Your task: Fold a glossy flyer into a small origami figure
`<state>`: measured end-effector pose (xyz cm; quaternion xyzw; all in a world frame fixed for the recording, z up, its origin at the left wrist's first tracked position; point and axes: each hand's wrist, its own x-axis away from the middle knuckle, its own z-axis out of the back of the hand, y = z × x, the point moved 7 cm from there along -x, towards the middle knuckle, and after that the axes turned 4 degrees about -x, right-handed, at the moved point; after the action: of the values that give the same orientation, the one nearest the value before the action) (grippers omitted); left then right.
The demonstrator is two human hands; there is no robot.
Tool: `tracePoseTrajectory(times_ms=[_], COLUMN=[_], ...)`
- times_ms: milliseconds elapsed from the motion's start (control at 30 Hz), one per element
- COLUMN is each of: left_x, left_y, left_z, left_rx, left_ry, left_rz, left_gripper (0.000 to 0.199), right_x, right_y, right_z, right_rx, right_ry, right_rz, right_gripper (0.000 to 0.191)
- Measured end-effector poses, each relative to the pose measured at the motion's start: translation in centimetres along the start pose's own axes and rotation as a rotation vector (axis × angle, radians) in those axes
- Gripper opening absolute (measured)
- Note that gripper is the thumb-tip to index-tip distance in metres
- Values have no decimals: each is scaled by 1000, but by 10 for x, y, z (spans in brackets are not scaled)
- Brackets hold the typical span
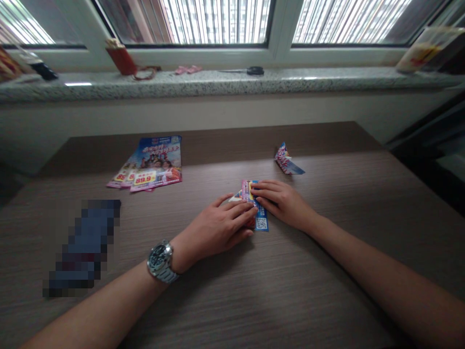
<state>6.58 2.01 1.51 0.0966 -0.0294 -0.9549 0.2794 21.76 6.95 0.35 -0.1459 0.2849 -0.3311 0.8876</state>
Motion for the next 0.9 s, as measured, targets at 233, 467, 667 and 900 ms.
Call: tracePoseTrajectory(times_ms=[233, 467, 667, 900], left_x=[2, 3, 4, 4], left_y=[-12, -19, -22, -21], left_z=[3, 2, 1, 5], left_rx=[-63, -70, -59, -101], left_ry=[25, 48, 70, 92], left_rz=[90, 113, 110, 105], left_gripper=[47, 46, 47, 42], right_x=[2, 4, 5, 6], right_y=[-3, -9, -6, -7], right_z=[4, 6, 2, 2], right_rx=[60, 69, 39, 24], right_ry=[-18, -12, -38, -52], right_rz=[-13, -18, 19, 39], right_gripper=[29, 29, 31, 30])
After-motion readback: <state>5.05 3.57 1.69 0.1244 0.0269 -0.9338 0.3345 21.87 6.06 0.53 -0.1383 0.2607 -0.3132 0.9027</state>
